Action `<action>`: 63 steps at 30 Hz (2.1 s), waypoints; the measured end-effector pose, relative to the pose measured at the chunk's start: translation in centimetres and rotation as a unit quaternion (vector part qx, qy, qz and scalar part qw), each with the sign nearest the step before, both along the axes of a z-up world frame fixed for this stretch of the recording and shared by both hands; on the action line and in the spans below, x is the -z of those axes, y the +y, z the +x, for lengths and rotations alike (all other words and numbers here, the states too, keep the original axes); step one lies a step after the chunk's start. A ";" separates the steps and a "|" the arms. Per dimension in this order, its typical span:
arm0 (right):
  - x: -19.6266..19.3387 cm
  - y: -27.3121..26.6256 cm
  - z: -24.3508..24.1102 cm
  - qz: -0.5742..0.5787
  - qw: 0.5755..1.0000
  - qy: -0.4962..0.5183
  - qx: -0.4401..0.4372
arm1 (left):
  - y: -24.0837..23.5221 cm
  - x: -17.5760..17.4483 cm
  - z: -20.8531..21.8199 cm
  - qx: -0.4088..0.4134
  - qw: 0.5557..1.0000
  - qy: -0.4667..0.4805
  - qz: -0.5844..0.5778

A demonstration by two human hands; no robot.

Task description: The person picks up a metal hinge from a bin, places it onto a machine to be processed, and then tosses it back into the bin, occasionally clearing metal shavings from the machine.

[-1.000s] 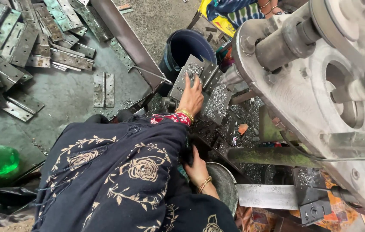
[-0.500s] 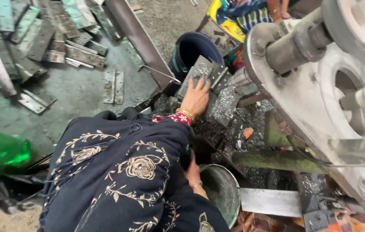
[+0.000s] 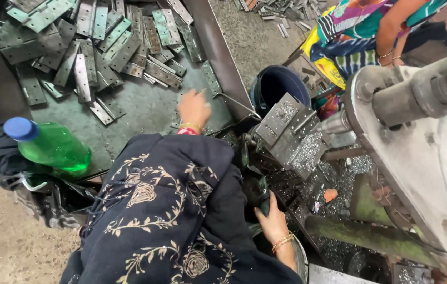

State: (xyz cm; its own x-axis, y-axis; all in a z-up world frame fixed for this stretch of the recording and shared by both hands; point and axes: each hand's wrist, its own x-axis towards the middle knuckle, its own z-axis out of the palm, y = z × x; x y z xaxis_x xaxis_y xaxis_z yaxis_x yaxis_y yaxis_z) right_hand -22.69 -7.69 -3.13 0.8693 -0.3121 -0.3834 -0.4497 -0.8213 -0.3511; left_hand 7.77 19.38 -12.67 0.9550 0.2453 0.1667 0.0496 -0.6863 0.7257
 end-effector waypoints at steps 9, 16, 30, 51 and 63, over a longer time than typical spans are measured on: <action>0.8 -0.6 0.0 0.008 1.000 -0.007 -0.002 | 0.0 7.8 -1.1 -0.134 0.974 0.146 0.110; 0.3 0.2 0.2 0.021 1.000 -0.012 0.013 | 0.4 8.8 0.1 -0.102 0.982 0.153 -0.038; -2.1 1.4 -0.2 0.041 0.999 0.016 0.021 | 1.8 9.2 2.3 -0.065 0.982 0.089 -0.156; -2.9 1.8 -0.2 0.030 0.999 0.031 0.011 | -18.1 -6.2 -7.4 0.310 0.944 -0.016 -0.110; -1.8 1.7 -0.1 0.022 1.000 0.015 0.004 | -15.2 -13.5 -12.3 0.480 0.777 -0.119 0.390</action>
